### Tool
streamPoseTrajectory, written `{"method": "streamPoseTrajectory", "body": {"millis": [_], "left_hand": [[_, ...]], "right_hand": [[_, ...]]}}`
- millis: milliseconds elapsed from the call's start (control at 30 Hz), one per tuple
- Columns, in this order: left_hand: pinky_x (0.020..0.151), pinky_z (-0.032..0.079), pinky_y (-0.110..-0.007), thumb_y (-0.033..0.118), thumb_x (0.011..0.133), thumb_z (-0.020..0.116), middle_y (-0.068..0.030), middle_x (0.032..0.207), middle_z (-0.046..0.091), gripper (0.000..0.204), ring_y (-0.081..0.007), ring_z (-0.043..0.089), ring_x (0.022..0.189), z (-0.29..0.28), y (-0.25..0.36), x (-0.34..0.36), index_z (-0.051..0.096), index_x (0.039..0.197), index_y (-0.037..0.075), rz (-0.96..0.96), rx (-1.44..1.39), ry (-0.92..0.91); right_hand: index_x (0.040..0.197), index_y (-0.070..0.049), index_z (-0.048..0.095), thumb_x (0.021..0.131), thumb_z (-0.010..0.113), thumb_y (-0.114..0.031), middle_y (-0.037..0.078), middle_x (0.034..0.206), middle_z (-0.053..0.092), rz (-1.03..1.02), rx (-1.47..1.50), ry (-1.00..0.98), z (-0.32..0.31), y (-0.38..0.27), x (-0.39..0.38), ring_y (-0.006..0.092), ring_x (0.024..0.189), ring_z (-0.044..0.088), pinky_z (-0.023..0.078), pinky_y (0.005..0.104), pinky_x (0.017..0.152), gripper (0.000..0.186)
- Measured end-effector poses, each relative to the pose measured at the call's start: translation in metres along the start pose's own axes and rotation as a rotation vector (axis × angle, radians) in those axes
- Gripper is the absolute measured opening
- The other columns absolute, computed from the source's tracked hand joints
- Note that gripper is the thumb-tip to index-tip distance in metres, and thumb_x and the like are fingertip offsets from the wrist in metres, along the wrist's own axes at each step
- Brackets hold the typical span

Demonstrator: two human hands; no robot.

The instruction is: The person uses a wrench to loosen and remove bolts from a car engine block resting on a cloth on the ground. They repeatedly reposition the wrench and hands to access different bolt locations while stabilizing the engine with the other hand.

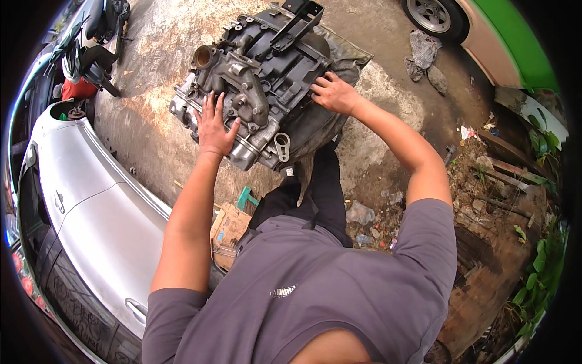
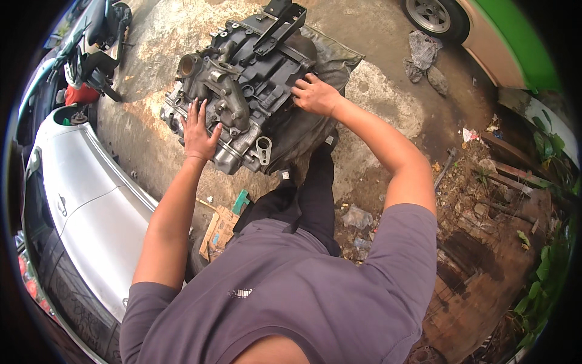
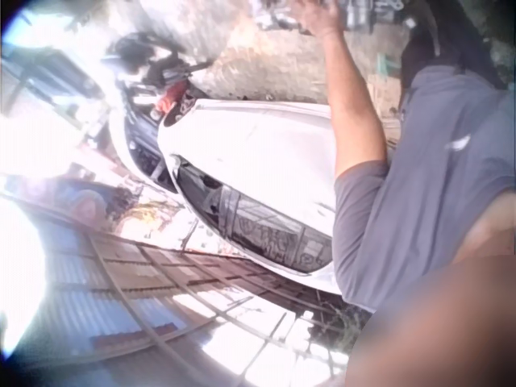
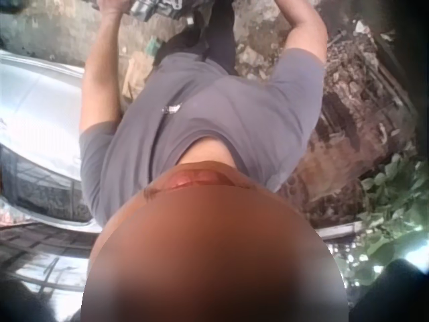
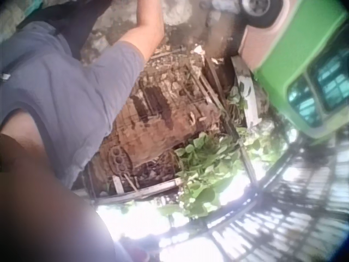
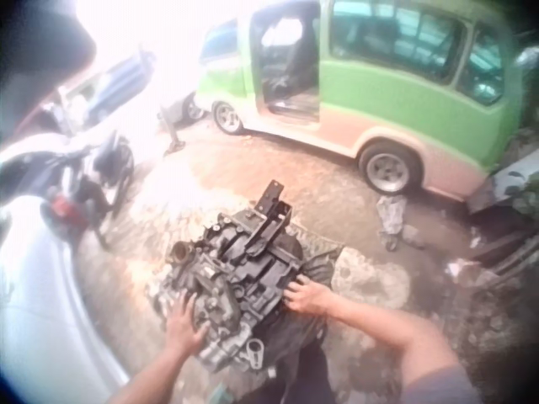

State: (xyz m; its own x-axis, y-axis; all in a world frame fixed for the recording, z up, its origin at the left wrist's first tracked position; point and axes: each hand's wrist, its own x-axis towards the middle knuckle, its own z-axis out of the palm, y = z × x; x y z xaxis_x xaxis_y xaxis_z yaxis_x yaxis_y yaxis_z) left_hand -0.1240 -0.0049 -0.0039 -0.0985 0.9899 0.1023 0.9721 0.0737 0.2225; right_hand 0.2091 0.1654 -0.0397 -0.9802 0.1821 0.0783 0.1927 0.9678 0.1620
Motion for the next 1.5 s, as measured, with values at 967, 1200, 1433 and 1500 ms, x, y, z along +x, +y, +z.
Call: {"method": "streamPoseTrajectory", "body": {"millis": [967, 1200, 1433, 1500], "left_hand": [[0.119, 0.008, -0.055, 0.052, 0.086, 0.056, -0.0105, 0.159, 0.024, 0.08, -0.0293, 0.02, 0.148, 0.006, -0.003, -0.002, 0.026, 0.153, 0.021, -0.03, 0.024, 0.007], [0.119, 0.011, -0.054, 0.051, 0.086, 0.057, -0.0094, 0.159, 0.025, 0.079, -0.0296, 0.02, 0.147, 0.005, 0.0, -0.003, 0.027, 0.153, 0.021, -0.034, 0.045, 0.015], [0.119, 0.008, -0.055, 0.05, 0.086, 0.057, -0.0111, 0.159, 0.024, 0.079, -0.0296, 0.019, 0.148, 0.004, -0.001, -0.002, 0.027, 0.153, 0.02, -0.037, 0.036, 0.0], [0.119, 0.009, -0.055, 0.05, 0.086, 0.057, -0.0112, 0.158, 0.025, 0.079, -0.0298, 0.019, 0.148, 0.003, 0.0, -0.002, 0.028, 0.153, 0.02, -0.038, 0.023, 0.0]], "right_hand": [[0.097, -0.018, 0.056, 0.094, 0.053, -0.054, 0.0, 0.076, 0.057, 1.677, 2.813, 0.342, 0.072, -0.164, 0.034, 0.022, 0.075, 0.055, 0.043, 0.0442, 0.077, 0.036], [0.127, -0.013, 0.055, 0.092, 0.05, -0.061, 0.01, 0.124, 0.061, 1.289, 3.042, 0.209, 0.078, -0.165, 0.037, 0.0309, 0.117, 0.055, 0.038, 0.0557, 0.102, 0.059], [0.136, -0.009, 0.047, 0.092, 0.048, -0.064, 0.011, 0.137, 0.053, 1.259, 2.928, 0.188, 0.094, -0.168, 0.034, 0.0315, 0.126, 0.049, 0.037, 0.0503, 0.106, 0.07], [0.136, -0.009, 0.047, 0.091, 0.048, -0.064, 0.011, 0.137, 0.052, 1.192, 2.938, 0.208, 0.094, -0.169, 0.034, 0.0312, 0.125, 0.05, 0.037, 0.0506, 0.105, 0.071]]}}
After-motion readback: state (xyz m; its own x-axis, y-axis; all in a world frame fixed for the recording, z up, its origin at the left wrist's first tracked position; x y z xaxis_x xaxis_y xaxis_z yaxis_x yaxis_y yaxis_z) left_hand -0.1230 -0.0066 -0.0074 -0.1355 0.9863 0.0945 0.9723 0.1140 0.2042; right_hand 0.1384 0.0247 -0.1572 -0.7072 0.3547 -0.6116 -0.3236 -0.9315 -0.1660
